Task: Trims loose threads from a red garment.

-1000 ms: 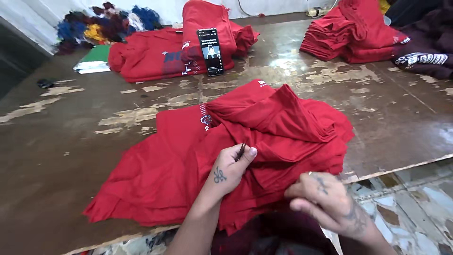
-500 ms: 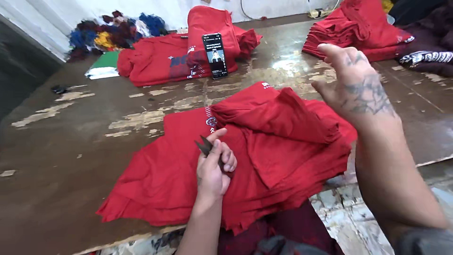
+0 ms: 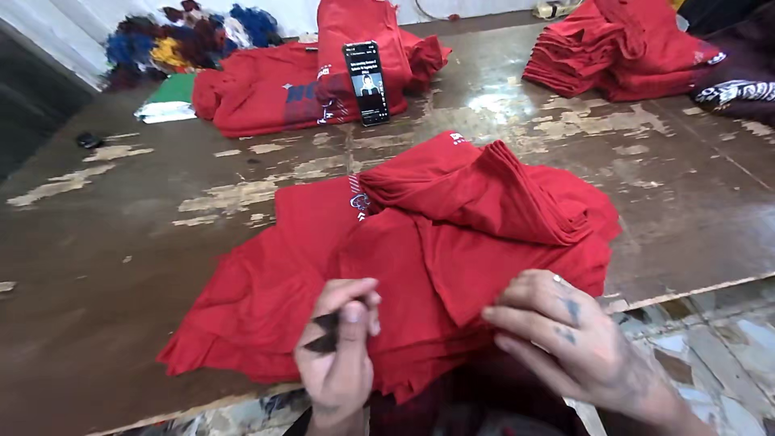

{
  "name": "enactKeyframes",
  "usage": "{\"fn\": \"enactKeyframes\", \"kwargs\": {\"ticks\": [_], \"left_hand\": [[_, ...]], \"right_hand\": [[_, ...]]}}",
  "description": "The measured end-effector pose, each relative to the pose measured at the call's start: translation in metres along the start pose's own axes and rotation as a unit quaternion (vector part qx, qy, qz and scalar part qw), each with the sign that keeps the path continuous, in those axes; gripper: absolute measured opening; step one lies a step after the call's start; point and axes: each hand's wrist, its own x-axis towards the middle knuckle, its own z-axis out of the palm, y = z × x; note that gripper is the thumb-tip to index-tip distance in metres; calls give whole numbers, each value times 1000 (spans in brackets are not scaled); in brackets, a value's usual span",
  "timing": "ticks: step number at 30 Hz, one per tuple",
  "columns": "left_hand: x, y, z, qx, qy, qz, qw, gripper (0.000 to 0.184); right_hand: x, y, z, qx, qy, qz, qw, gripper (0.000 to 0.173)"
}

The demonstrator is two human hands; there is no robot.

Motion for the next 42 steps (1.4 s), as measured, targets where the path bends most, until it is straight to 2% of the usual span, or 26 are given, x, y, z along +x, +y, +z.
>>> {"fn": "enactKeyframes", "kwargs": {"ticks": [3, 6, 9, 12, 15, 16, 18, 19, 21, 23, 24, 26, 28, 29, 30, 33, 35, 39, 42], "left_hand": [[-8, -5, 8, 67, -65, -58, 994, 27], [-11, -13, 6, 138, -101, -72, 983, 27], [-8, -7, 9, 147, -125, -87, 977, 29], [2, 1, 11, 135, -131, -85, 978, 37], [13, 4, -2, 211, -115, -40, 970, 43], [16, 5, -5, 267, -126, -35, 955, 44], [15, 2, -4, 406, -183, -46, 894, 51], [12, -1, -2, 455, -215, -53, 862, 44], [9, 5, 1, 504, -253, -52, 824, 20], [7, 32, -2, 480, -316, -86, 814, 15], [-5, 31, -18, 456, -344, -32, 820, 14], [-28, 31, -48, 307, -430, 31, 849, 20], [-25, 44, -52, 123, -496, 7, 860, 38], [-21, 49, -50, 80, -500, -11, 862, 42], [-18, 49, -48, 82, -479, -18, 874, 40], [-8, 36, -28, 207, -300, -13, 931, 29], [1, 26, -6, 223, -224, -27, 948, 30], [3, 11, 39, 214, -200, -53, 955, 30], [-1, 2, 63, 191, -175, -48, 965, 21]], "right_hand": [[5, 9, 19, -42, -75, 35, 996, 24], [-16, 15, 36, -44, 32, -39, 998, 18], [-38, 0, 34, -20, 95, -42, 994, 16], [-53, -28, 44, 70, 45, -42, 996, 15], [-59, -42, 57, 171, -36, -63, 983, 27], [-50, -43, 53, 170, -48, -71, 982, 34], [-28, -41, 40, 129, -23, -75, 989, 48], [-20, -36, 33, 99, -2, -68, 993, 48], [-1, -18, 23, 38, 13, -28, 999, 44], [11, 6, 26, -7, -24, 20, 999, 33], [13, 18, 31, -3, -27, 34, 999, 26], [10, 35, 38, 52, 6, 44, 998, 22], [5, 40, 37, 117, 45, 55, 991, 24], [3, 41, 36, 131, 55, 64, 988, 25], [2, 42, 35, 136, 61, 71, 986, 26], [4, 37, 32, 137, 76, 80, 984, 23], [7, 31, 27, 139, 86, 78, 983, 20], [2, 40, 34, 166, 76, 60, 981, 23], [1, 43, 35, 176, 63, 34, 982, 21]]}}
